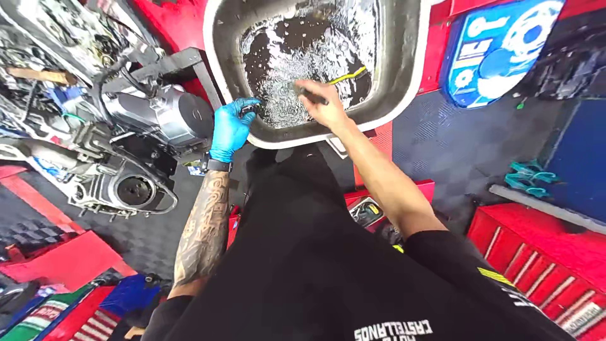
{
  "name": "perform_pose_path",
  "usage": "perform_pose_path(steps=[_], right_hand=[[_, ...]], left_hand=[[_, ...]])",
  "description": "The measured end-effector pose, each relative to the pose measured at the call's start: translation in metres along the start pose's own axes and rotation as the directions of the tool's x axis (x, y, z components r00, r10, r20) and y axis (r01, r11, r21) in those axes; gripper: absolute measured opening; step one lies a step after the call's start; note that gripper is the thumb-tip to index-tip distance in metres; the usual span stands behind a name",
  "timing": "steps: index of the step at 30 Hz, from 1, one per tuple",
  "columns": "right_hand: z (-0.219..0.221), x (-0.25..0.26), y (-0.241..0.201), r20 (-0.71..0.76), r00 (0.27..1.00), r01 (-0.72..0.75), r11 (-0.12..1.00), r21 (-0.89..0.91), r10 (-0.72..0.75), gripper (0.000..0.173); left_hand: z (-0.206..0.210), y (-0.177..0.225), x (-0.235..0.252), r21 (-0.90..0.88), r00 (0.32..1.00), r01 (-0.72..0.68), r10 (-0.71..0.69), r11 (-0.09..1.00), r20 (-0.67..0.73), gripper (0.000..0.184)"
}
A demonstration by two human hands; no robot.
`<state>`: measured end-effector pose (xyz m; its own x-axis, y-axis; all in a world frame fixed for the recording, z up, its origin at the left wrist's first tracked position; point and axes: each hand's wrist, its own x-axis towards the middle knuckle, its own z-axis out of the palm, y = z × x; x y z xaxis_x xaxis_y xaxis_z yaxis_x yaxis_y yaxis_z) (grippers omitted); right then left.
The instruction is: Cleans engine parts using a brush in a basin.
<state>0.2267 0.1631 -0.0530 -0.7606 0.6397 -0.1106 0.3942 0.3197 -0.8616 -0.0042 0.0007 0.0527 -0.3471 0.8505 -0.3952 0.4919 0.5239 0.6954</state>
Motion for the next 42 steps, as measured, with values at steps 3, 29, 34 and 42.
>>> perform_pose_path(steps=[3, 29, 34, 42], right_hand=[[-0.017, 0.041, 0.016, -0.218, 0.929, -0.289, 0.954, 0.083, 0.300, 0.038], [0.061, 0.027, -0.019, 0.024, 0.833, -0.518, 0.794, -0.319, 0.553, 0.057], [0.059, 0.031, -0.004, 0.319, 0.812, -0.348, 0.844, -0.409, 0.489, 0.045], [0.003, 0.006, -0.058, 0.161, 0.986, -0.003, 0.975, -0.220, 0.040, 0.062]], left_hand=[[0.013, -0.009, -0.008, -0.022, 0.998, 0.055, -0.055, 0.998, -0.004, 0.029], [0.030, -0.016, -0.006, 0.018, 0.992, 0.073, -0.070, 0.997, -0.109, 0.028], [0.028, -0.022, -0.011, 0.069, 0.994, 0.060, -0.054, 0.996, -0.092, 0.028], [0.030, -0.008, -0.004, 0.062, 0.997, -0.023, 0.027, 0.998, -0.066, 0.025]])
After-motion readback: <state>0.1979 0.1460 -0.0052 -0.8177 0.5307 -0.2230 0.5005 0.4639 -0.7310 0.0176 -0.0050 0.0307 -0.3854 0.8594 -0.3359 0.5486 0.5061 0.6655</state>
